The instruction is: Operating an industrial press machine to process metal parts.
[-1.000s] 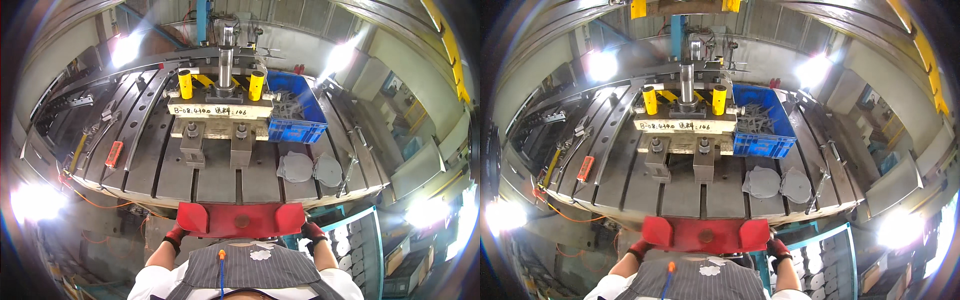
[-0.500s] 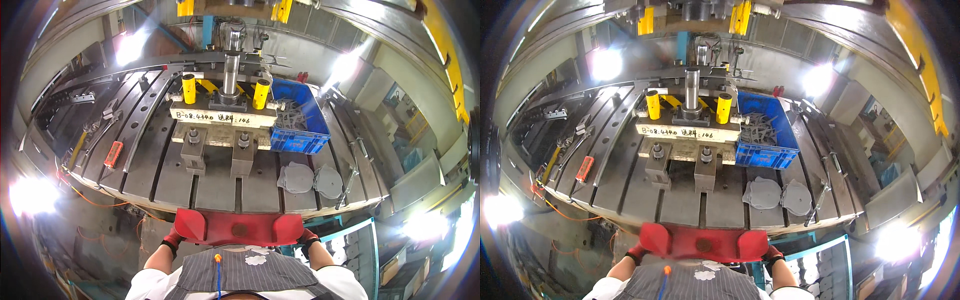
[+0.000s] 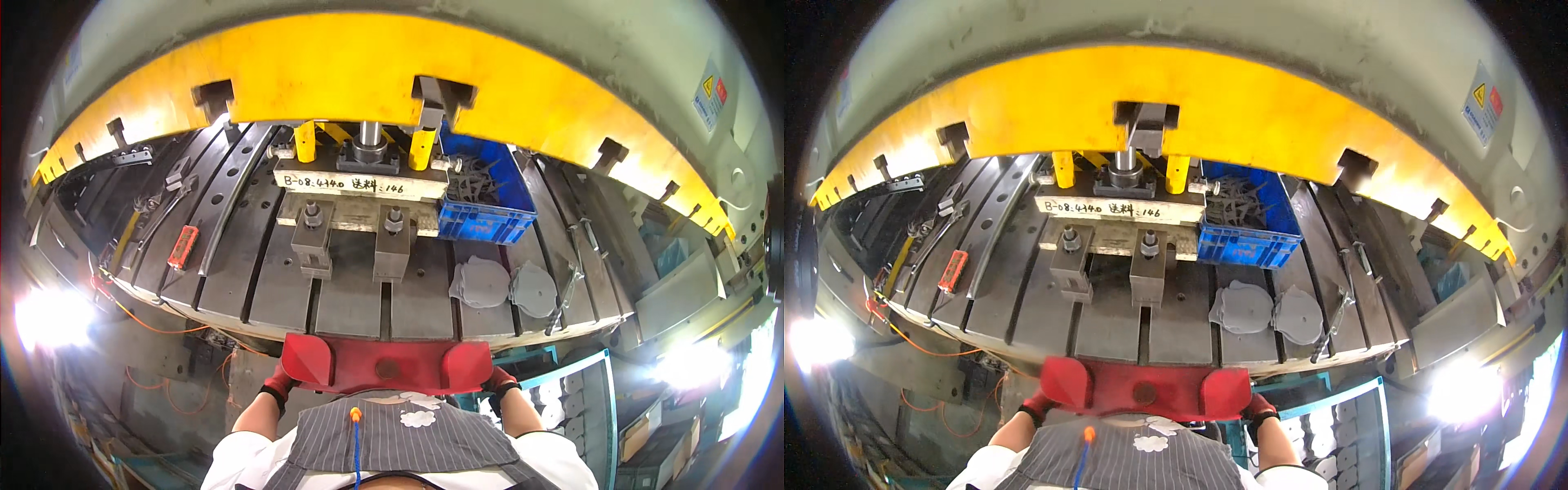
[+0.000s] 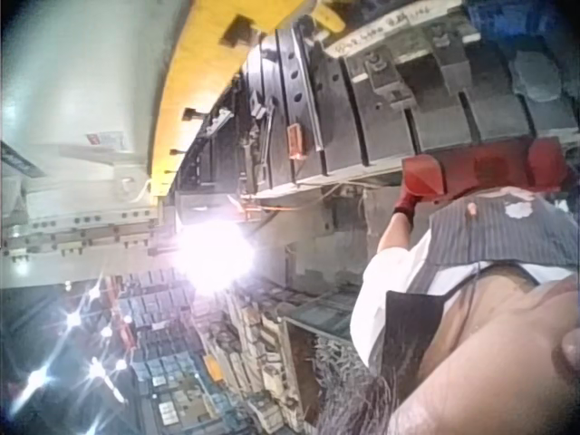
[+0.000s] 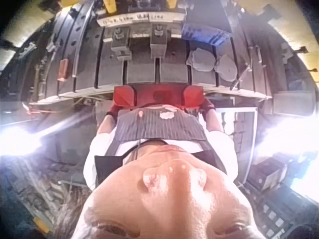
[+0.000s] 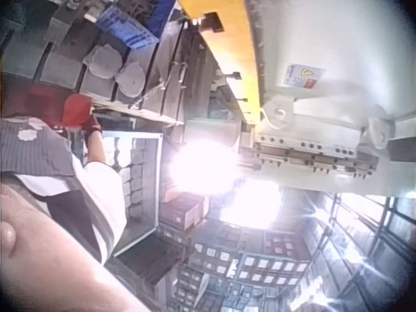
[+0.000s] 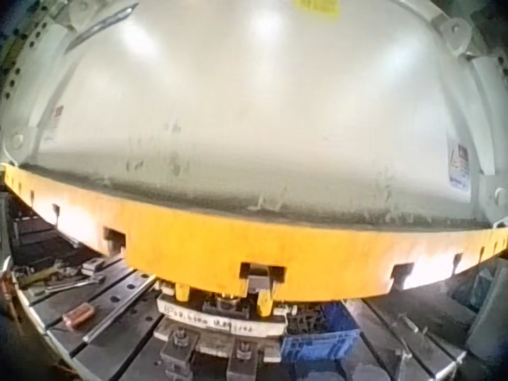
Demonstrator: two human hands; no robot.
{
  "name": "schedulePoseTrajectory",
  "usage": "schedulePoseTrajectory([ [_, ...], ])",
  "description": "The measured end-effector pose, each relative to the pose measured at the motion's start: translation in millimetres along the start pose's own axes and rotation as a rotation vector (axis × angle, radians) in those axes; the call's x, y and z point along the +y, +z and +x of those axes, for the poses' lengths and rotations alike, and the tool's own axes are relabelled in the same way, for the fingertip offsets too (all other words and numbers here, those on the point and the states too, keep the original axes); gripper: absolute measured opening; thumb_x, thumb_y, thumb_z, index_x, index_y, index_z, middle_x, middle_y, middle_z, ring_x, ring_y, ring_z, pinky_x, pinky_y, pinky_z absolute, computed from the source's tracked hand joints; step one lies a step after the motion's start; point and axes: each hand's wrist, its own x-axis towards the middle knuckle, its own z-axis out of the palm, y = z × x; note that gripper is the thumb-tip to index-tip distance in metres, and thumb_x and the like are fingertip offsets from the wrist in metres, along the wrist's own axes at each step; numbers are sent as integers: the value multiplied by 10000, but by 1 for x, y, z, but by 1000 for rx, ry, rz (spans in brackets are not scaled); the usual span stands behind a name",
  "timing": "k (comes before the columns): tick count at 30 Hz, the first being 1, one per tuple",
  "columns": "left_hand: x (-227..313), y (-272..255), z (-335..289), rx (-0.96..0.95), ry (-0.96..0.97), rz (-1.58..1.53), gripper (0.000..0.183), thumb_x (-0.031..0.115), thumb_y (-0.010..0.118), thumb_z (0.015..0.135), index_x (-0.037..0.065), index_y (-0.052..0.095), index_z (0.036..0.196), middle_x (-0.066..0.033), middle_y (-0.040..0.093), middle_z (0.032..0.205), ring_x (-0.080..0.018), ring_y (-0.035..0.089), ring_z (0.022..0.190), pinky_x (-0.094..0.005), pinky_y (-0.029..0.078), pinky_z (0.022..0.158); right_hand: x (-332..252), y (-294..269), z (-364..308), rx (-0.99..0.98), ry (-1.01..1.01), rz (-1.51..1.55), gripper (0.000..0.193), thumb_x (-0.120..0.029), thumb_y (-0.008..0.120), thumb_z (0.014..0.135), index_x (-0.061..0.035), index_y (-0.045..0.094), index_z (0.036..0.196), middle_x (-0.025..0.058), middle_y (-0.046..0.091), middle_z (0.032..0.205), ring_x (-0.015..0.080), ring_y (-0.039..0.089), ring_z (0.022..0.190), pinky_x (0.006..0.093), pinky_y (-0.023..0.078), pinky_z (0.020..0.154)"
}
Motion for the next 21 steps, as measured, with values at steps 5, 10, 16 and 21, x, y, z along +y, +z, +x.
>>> schedulePoseTrajectory([
  [5, 4, 5, 4, 5, 36, -18, 400, 184, 600, 798, 79, 459, 1157, -38, 535, 1078, -155, 526, 965, -309, 451, 781, 23, 22, 4, -48, 178, 323, 156, -223, 528, 751, -146, 629, 843, 75, 641, 869, 237, 615, 828, 340, 474, 657],
  [10, -11, 10, 7, 63, 85, -89, 397, 186, 594, 802, 78, 458, 1158, -40, 533, 1082, -156, 522, 973, -310, 448, 789, 9, 17, -22, -39, 310, 554, 197, -195, 533, 742, -113, 610, 903, 138, 625, 879, 290, 597, 864, 398, 474, 696],
  [16, -41, -17, -23, 426, -1, -844, 366, 199, 539, 842, 58, 449, 1167, -62, 511, 1106, -166, 498, 999, -305, 410, 852, -92, -79, -103, 511, 685, 1436, 207, -229, 503, 827, -55, 565, 922, 51, 581, 709, 158, 541, 504, 277, 436, 436],
  [21, 53, 21, -21, 561, 230, -322, 299, 189, 490, 875, 25, 473, 1124, -71, 538, 1039, -152, 497, 942, -281, 386, 853, -66, -74, -126, 1204, 743, 1863, 153, -231, 530, 840, -90, 587, 859, 4, 527, 724, 96, 481, 583, 236, 428, 514],
])
